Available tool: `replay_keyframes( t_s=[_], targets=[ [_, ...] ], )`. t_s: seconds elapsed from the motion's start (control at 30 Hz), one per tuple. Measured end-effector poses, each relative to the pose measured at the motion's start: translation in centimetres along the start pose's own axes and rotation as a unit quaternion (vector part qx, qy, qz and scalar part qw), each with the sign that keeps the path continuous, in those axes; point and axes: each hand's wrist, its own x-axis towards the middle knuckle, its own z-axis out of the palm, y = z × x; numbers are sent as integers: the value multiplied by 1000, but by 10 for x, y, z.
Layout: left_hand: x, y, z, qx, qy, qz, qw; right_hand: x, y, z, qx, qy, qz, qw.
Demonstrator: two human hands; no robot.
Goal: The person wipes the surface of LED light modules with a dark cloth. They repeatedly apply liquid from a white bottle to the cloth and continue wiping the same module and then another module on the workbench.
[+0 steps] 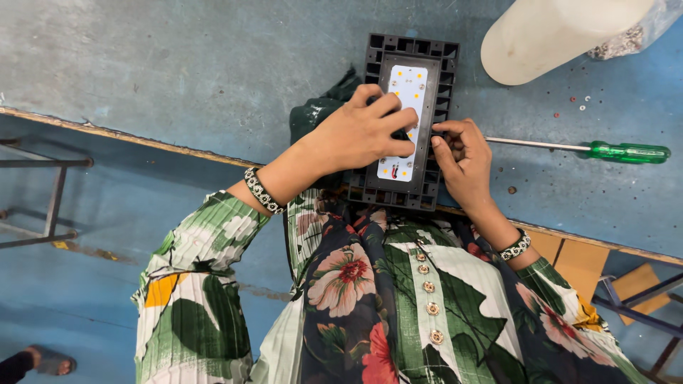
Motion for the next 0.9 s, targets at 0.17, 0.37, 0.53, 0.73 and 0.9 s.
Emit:
replay_keyframes(
  t_s=[0.17,0.37,0.53,0.73,0.9],
  targets=[
    [6,-4,6,-2,-14,71,997,0,2,0,-10,2,3,1000],
    [-14,-23,-13,-294,37,-206,933,0,4,-1,-9,3,-7,1000],
    [-32,-22,-19,-433,98,-359,821,0,3,0,-9,-3,-5,1000],
    [-18,16,-13,-253,49,-240,936,-1,3,-1,20,-6,10,1000],
    [1,22,-16,-198,54,-241,948,0,2,0,30,-4,3,1000]
  ],
)
